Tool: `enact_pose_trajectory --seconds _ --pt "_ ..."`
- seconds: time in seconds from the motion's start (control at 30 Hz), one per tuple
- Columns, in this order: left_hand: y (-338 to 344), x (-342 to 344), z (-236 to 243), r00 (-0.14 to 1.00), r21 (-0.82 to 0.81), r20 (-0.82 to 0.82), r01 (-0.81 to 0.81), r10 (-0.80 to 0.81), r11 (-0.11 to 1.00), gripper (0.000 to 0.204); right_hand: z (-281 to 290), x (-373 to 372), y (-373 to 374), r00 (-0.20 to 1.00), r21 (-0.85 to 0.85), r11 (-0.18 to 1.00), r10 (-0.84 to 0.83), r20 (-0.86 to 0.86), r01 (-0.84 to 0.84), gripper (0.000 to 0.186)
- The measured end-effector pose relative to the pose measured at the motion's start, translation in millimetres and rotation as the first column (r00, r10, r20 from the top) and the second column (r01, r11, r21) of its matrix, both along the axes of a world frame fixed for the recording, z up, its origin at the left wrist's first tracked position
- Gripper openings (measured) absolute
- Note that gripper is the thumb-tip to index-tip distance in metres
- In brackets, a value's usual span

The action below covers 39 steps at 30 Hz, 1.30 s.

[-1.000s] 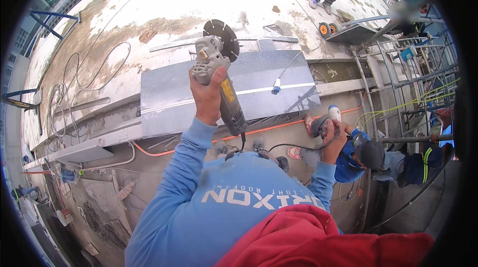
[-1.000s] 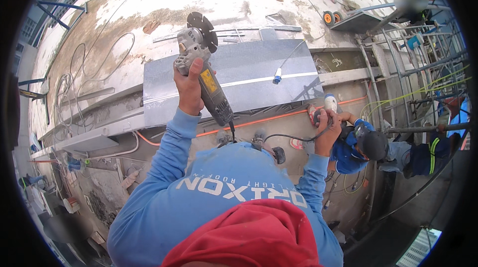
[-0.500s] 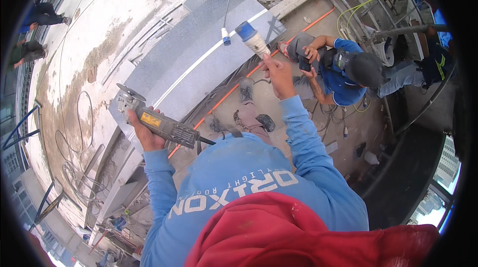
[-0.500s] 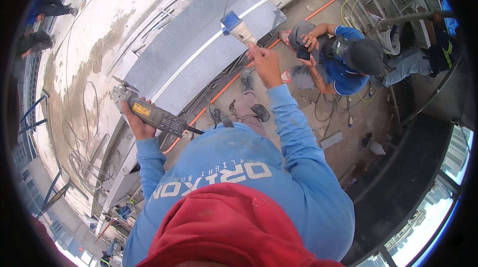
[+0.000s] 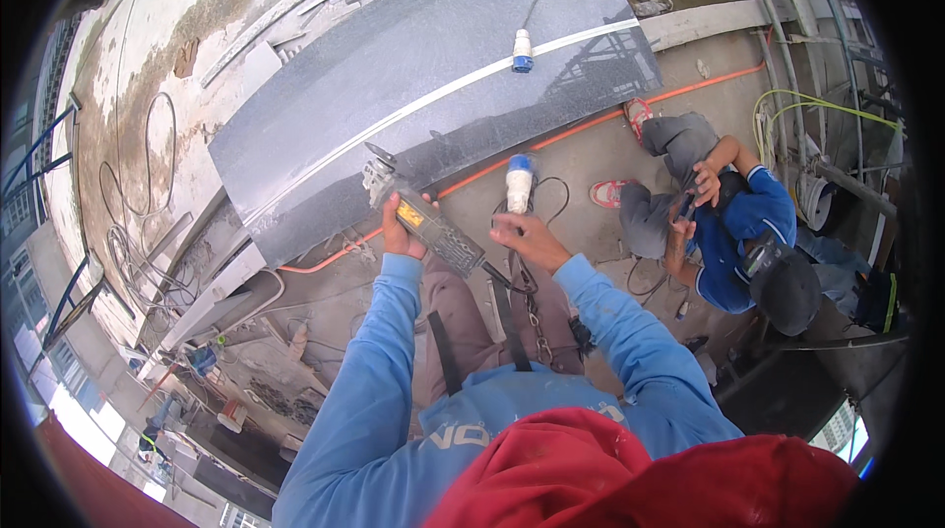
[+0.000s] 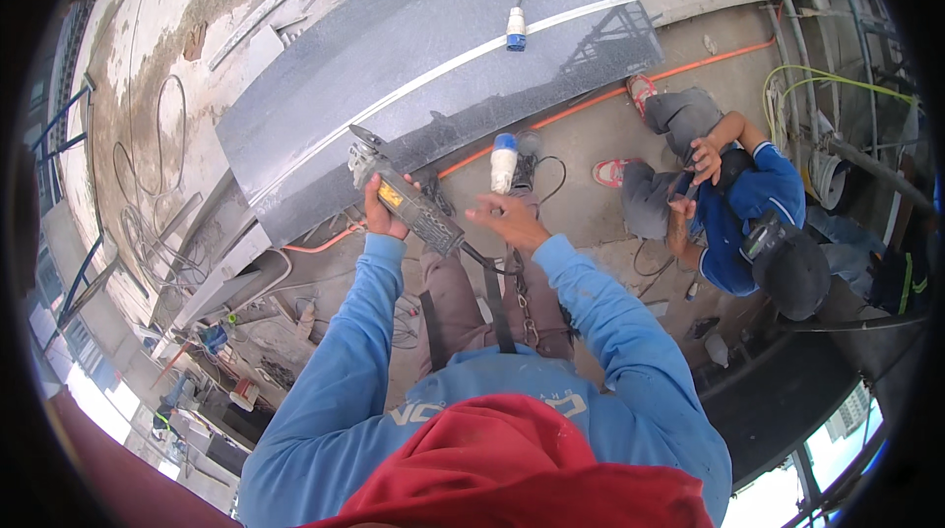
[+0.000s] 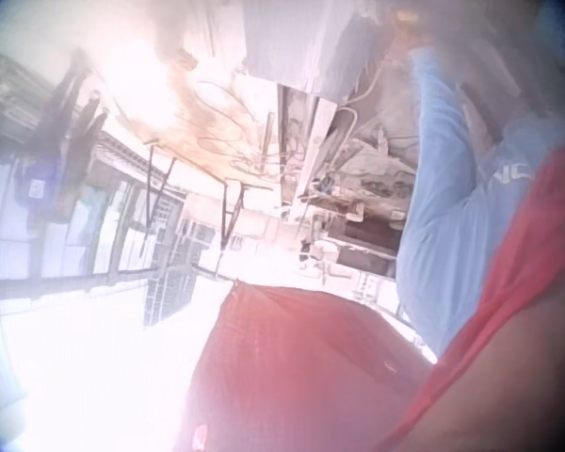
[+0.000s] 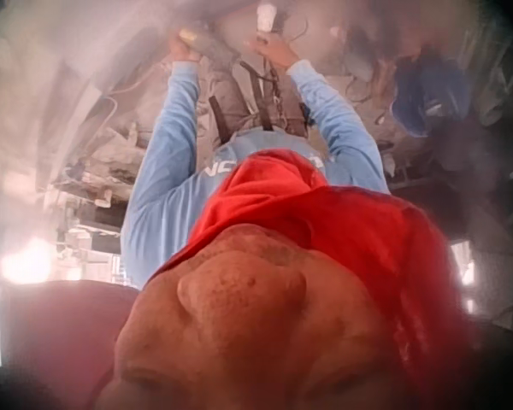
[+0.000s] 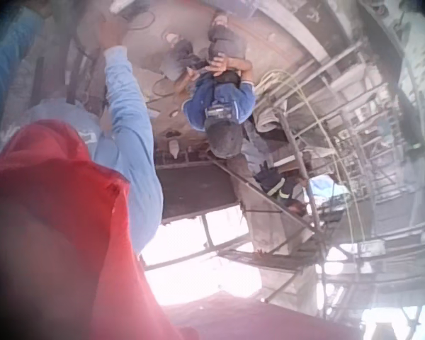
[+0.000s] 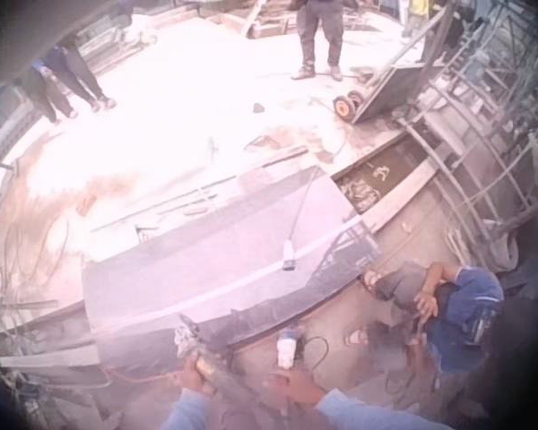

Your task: The person uses an angle grinder to smooth a concrete ledge on a rooftop. They briefly remove safety glasses and touch their face before resuming grinding along the curved edge.

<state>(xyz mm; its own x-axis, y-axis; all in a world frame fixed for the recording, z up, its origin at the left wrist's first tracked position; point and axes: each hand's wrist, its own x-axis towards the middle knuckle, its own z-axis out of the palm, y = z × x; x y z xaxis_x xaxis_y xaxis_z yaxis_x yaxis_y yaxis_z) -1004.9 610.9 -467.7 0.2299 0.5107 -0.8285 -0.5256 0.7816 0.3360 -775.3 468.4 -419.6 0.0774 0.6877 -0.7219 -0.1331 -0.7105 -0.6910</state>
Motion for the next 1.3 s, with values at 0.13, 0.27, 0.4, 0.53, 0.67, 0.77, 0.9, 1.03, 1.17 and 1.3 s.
enact_pose_trajectory --seconds 0.13,0.27,0.4,0.53,0.67,0.77,0.9,1.03,1.17,1.3 --pt "27.1 24.5 -114.4 0.990 0.025 0.139 -0.019 0.016 0.999 0.052 -61.1 -32.4 51.8 0.930 -0.150 0.985 0.029 -0.366 -0.089 0.064" --pt "68.6 39.2 -173.5 0.993 0.013 0.117 0.029 -0.030 0.999 0.049 -152.5 -64.0 77.7 0.977 0.026 0.998 -0.046 -0.207 0.052 0.068" --pt "79.2 27.6 -238.1 0.934 0.010 -0.213 0.296 -0.288 0.955 0.044 -232.2 -96.2 102.7 0.921 0.184 0.981 -0.010 0.389 -0.066 0.074" --pt "77.3 17.9 -283.8 0.869 -0.014 -0.424 0.276 -0.255 0.961 0.054 -266.4 -119.8 109.8 0.791 -0.014 0.973 0.194 0.580 -0.228 0.084" --pt "60.0 9.1 -306.5 0.724 0.159 -0.669 0.357 -0.166 0.920 0.058 -266.0 -90.7 91.2 0.820 0.023 0.966 0.204 0.535 -0.256 0.080" --pt "48.3 -17.6 -323.6 0.420 0.098 -0.897 0.496 -0.139 0.863 0.062 -266.7 -54.7 64.8 0.894 0.161 0.985 -0.025 0.448 -0.054 0.069" --pt "38.9 -17.6 -326.9 0.071 -0.053 -0.989 0.652 -0.131 0.756 0.071 -250.7 3.3 28.8 0.839 0.146 0.981 -0.183 0.513 0.125 0.062" --pt "33.6 -13.2 -326.9 0.090 0.027 -0.996 0.571 -0.030 0.821 0.074 -243.3 57.1 16.3 0.792 -0.139 0.780 -0.596 0.128 0.610 0.059" --pt "-3.3 64.4 -276.1 -0.102 -0.016 -0.992 0.698 0.077 0.716 0.067 -224.6 78.4 -6.3 0.263 -0.273 0.450 -0.812 -0.521 0.850 0.047" --pt "22.6 184.4 -256.7 0.352 0.304 -0.935 0.861 -0.045 0.408 0.052 -196.4 79.2 -5.7 0.251 -0.281 0.484 -0.770 -0.586 0.829 0.043"
